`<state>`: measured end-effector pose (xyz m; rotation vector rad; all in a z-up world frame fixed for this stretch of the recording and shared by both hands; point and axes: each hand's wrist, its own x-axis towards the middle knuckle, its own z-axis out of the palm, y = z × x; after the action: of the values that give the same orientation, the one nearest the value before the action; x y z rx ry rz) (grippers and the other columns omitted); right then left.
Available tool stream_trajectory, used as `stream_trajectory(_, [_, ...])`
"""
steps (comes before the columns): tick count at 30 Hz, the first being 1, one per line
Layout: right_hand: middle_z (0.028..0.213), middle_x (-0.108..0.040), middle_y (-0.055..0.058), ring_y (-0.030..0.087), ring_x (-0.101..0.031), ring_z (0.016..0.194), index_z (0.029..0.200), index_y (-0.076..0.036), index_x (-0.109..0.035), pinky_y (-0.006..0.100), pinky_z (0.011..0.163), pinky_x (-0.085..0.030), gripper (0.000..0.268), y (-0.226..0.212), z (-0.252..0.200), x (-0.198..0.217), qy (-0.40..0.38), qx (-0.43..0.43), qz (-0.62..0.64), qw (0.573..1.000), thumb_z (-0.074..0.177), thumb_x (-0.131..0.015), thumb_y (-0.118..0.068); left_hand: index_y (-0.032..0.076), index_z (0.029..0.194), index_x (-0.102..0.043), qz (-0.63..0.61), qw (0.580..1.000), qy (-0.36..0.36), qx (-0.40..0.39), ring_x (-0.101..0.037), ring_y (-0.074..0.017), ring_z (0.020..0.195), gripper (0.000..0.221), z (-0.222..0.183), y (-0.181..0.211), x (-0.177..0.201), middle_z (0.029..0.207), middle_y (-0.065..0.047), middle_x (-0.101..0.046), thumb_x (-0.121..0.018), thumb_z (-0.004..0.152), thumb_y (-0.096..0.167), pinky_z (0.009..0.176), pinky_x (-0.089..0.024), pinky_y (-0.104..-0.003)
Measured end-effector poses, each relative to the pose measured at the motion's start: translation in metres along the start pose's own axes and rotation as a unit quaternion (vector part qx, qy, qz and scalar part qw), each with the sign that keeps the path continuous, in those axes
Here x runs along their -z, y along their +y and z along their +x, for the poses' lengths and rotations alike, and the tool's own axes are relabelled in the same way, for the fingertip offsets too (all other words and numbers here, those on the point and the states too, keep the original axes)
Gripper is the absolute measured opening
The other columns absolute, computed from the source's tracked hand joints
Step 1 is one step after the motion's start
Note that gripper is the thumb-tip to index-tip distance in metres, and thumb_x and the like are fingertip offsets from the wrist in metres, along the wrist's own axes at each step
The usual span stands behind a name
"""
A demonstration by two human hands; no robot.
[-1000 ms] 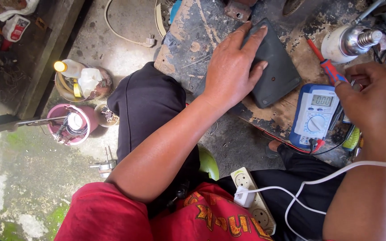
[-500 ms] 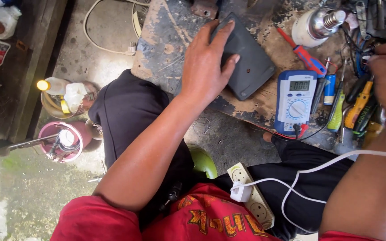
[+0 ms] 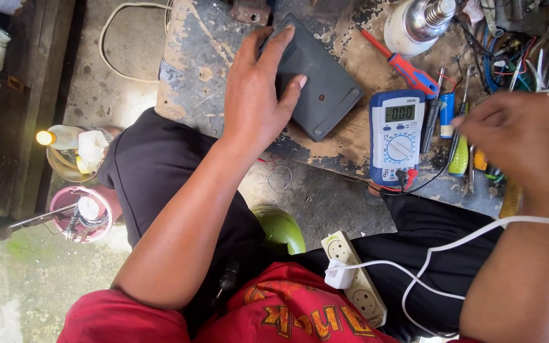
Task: Troubleshooting an electronic circuit board using a multimeter and reassembling the device housing.
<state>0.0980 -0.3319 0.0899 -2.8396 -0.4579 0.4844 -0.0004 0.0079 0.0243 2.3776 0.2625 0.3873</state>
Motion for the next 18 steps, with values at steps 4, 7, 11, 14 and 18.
stream_trajectory(4, [0.075,-0.076,0.011,0.035,-0.071,0.069,0.094,-0.014,-0.084,0.047,0.070,-0.055,0.033,-0.021,0.011,-0.018,-0.099,-0.095,-0.188,0.972,0.090,-0.079,-0.047,0.009,0.142,-0.056,-0.001,1.000,-0.006,-0.005,-0.063,-0.0362,0.123,0.065,0.001,0.000,0.001,0.142,-0.016,-0.053,-0.085,0.084,0.010,0.103,-0.053,-0.044])
stream_trajectory(7, [0.090,-0.079,0.008,0.036,-0.074,0.082,0.093,-0.018,-0.083,0.045,0.067,-0.057,0.035,-0.010,0.021,-0.040,-0.120,-0.068,-0.263,0.955,0.088,-0.069,-0.049,0.008,0.142,-0.056,-0.005,1.000,-0.008,-0.016,-0.063,-0.0374,0.124,0.065,0.000,0.000,0.001,0.143,-0.018,-0.052,-0.085,0.085,0.007,0.104,-0.053,-0.045])
stream_trajectory(11, [0.089,-0.078,0.009,0.037,-0.073,0.080,0.091,-0.014,-0.082,0.047,0.069,-0.057,0.036,0.005,0.024,-0.045,-0.093,-0.086,-0.235,0.964,0.085,-0.074,-0.049,0.008,0.143,-0.055,-0.010,1.000,-0.001,-0.005,-0.062,-0.0387,0.126,0.067,0.000,0.001,0.001,0.144,-0.018,-0.051,-0.084,0.083,0.008,0.107,-0.052,-0.046])
stream_trajectory(14, [0.078,-0.072,0.013,0.034,-0.066,0.066,0.092,-0.006,-0.078,0.045,0.064,-0.054,0.031,0.036,0.016,-0.050,-0.014,-0.079,-0.160,0.984,0.092,-0.080,-0.037,0.010,0.146,-0.053,0.004,1.000,-0.004,0.017,-0.062,-0.0387,0.129,0.072,-0.001,-0.002,-0.002,0.146,-0.019,-0.050,-0.087,0.082,0.012,0.111,-0.053,-0.049])
stream_trajectory(18, [0.097,-0.049,0.014,0.021,-0.041,0.073,0.119,0.005,-0.054,0.032,0.063,-0.035,0.013,0.210,0.038,-0.112,0.152,0.016,0.114,0.982,0.119,-0.067,0.005,0.014,0.148,-0.052,0.038,0.999,-0.003,0.027,-0.061,-0.0347,0.132,0.082,-0.001,-0.005,-0.010,0.147,-0.018,-0.051,-0.093,0.078,0.022,0.115,-0.051,-0.049])
